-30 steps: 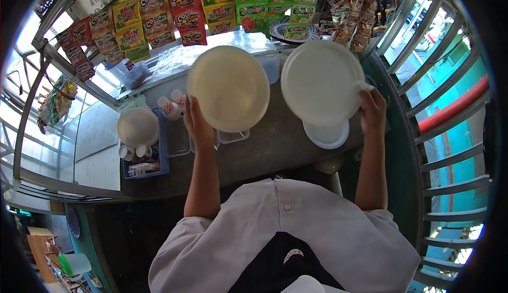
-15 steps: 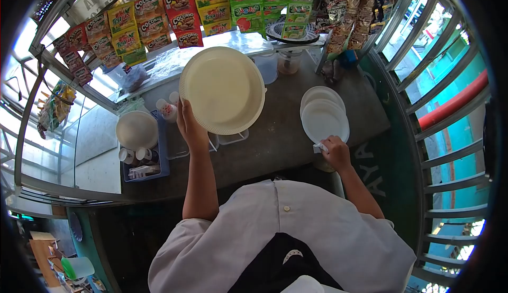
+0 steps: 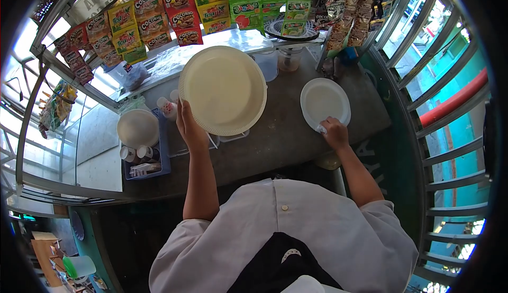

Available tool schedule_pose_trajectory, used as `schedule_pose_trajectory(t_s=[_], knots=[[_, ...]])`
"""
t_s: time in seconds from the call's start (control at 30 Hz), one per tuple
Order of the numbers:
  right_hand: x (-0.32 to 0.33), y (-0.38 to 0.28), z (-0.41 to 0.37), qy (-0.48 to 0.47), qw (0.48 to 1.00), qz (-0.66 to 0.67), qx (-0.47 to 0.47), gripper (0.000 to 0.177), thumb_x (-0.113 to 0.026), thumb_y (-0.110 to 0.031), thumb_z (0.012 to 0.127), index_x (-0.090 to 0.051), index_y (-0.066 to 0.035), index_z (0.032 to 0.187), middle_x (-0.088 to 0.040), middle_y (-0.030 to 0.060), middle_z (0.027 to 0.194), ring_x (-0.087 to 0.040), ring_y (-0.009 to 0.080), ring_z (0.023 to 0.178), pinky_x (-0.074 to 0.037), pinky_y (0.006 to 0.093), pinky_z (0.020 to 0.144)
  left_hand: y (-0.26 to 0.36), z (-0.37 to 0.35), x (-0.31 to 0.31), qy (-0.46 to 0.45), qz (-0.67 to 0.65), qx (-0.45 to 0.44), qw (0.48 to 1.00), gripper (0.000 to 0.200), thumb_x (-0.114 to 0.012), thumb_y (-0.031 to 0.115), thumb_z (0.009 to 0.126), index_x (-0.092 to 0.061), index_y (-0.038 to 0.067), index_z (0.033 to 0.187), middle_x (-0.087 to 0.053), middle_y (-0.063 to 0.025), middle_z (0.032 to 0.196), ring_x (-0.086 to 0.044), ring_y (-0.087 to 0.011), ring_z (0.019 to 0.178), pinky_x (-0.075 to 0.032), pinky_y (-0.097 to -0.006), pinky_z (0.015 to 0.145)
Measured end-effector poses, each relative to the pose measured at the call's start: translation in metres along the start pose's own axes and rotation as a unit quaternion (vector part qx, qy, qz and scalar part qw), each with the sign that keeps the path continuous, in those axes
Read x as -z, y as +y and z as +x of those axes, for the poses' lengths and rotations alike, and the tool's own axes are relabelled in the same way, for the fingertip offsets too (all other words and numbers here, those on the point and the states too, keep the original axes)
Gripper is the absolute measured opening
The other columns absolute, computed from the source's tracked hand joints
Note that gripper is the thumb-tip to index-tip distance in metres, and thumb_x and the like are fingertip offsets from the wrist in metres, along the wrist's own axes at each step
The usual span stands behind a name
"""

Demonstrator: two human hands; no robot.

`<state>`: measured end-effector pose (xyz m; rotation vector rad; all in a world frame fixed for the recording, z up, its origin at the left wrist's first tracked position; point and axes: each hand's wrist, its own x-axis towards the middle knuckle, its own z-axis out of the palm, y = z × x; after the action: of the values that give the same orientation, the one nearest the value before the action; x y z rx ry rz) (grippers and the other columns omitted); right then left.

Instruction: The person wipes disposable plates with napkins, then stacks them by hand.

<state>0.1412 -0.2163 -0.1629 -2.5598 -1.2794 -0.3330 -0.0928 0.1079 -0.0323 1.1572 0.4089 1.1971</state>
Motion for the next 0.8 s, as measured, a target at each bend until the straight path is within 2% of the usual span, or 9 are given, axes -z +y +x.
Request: schedule_pose_trajectory(t_s=[0.17,0.23,0.33,0.5,0.57,0.63,0.7,0.77,0.8], knots=[[-0.009,0.006,0.006,-0.033,0.998,0.009,-0.061,0.021,-0.073,-0.026,0.073,-0.068,-0.011,0.085,-0.061,0.0077,0.087,-0.063,0.0278,0.085,-0.052,0.0417,0.073,0.003,-0.001,0.002,-0.001,-0.004,-0.003,1.000,0.043,-0.042,0.030,0.099,-0.051,-0.004,0.125,-0.057,-0.0104,0.116,-0.054,-0.0173,0.106,-0.042,-0.0291,0.090],[-0.009,0.011,0.007,-0.098,0.990,-0.002,-0.105,0.034,-0.072,-0.042,0.073,-0.068,-0.011,0.086,-0.061,0.0084,0.088,-0.063,0.0284,0.086,-0.051,0.0421,0.073,0.004,-0.001,0.005,-0.003,0.009,0.000,1.000,0.043,-0.041,0.030,0.099,-0.051,-0.003,0.125,-0.057,-0.0105,0.117,-0.054,-0.0172,0.106,-0.042,-0.0292,0.090],[-0.015,0.019,0.010,-0.098,0.987,-0.004,-0.125,0.047,-0.074,-0.052,0.066,-0.070,-0.010,0.087,-0.064,0.0087,0.087,-0.064,0.0286,0.084,-0.051,0.0413,0.071,0.005,-0.002,0.002,-0.005,0.008,0.018,1.000,0.044,-0.041,0.031,0.099,-0.050,-0.003,0.126,-0.057,-0.0109,0.118,-0.054,-0.0177,0.107,-0.042,-0.0299,0.091],[-0.021,0.023,0.030,-0.110,0.976,0.064,-0.176,0.054,-0.070,-0.057,0.071,-0.067,-0.005,0.086,-0.065,0.0161,0.093,-0.063,0.0339,0.089,-0.049,0.0452,0.072,0.000,-0.006,-0.007,0.016,-0.095,0.088,0.991,0.046,-0.040,0.032,0.100,-0.047,-0.003,0.128,-0.057,-0.0120,0.119,-0.055,-0.0193,0.110,-0.043,-0.0318,0.093],[-0.022,0.024,0.042,-0.115,0.965,0.101,-0.211,0.055,-0.068,-0.057,0.074,-0.066,-0.003,0.085,-0.065,0.0196,0.093,-0.062,0.0364,0.090,-0.048,0.0463,0.073,0.002,-0.009,-0.007,-0.074,-0.080,0.093,0.990,0.048,-0.038,0.034,0.101,-0.045,-0.004,0.130,-0.056,-0.0126,0.122,-0.054,-0.0189,0.112,-0.043,-0.0317,0.094],[-0.020,0.021,0.059,0.052,0.946,0.207,-0.243,0.048,-0.060,-0.048,0.084,-0.063,-0.001,0.091,-0.063,0.0242,0.094,-0.060,0.0397,0.092,-0.047,0.0457,0.074,-0.004,-0.009,-0.008,-0.075,-0.116,0.120,0.983,0.048,-0.037,0.034,0.101,-0.046,-0.003,0.129,-0.056,-0.0127,0.123,-0.054,-0.0188,0.112,-0.043,-0.0316,0.094],[0.014,-0.002,0.084,0.158,0.920,0.296,-0.202,0.039,-0.053,-0.036,0.090,-0.058,0.000,0.101,-0.061,0.0267,0.097,-0.059,0.0420,0.093,-0.046,0.0453,0.074,0.000,-0.012,-0.013,-0.075,-0.149,0.149,0.975,0.048,-0.037,0.035,0.101,-0.046,-0.003,0.129,-0.055,-0.0127,0.123,-0.054,-0.0188,0.113,-0.043,-0.0316,0.094],[0.071,-0.047,0.106,0.186,0.856,0.473,-0.094,0.032,-0.049,-0.028,0.092,-0.054,-0.001,0.107,-0.061,0.0261,0.098,-0.059,0.0431,0.092,-0.045,0.0455,0.076,0.017,-0.024,-0.028,-0.160,0.154,0.062,0.973,0.047,-0.038,0.034,0.101,-0.045,-0.002,0.130,-0.054,-0.0127,0.125,-0.054,-0.0199,0.113,-0.044,-0.0326,0.094],[0.089,-0.066,0.116,0.199,0.882,0.422,-0.069,0.028,-0.050,-0.025,0.090,-0.055,-0.003,0.107,-0.062,0.0239,0.098,-0.059,0.0423,0.090,-0.046,0.0454,0.076,0.006,-0.027,-0.031,-0.163,0.156,0.064,0.972,0.047,-0.038,0.034,0.101,-0.045,-0.002,0.130,-0.054,-0.0127,0.125,-0.054,-0.0199,0.113,-0.044,-0.0326,0.094]])
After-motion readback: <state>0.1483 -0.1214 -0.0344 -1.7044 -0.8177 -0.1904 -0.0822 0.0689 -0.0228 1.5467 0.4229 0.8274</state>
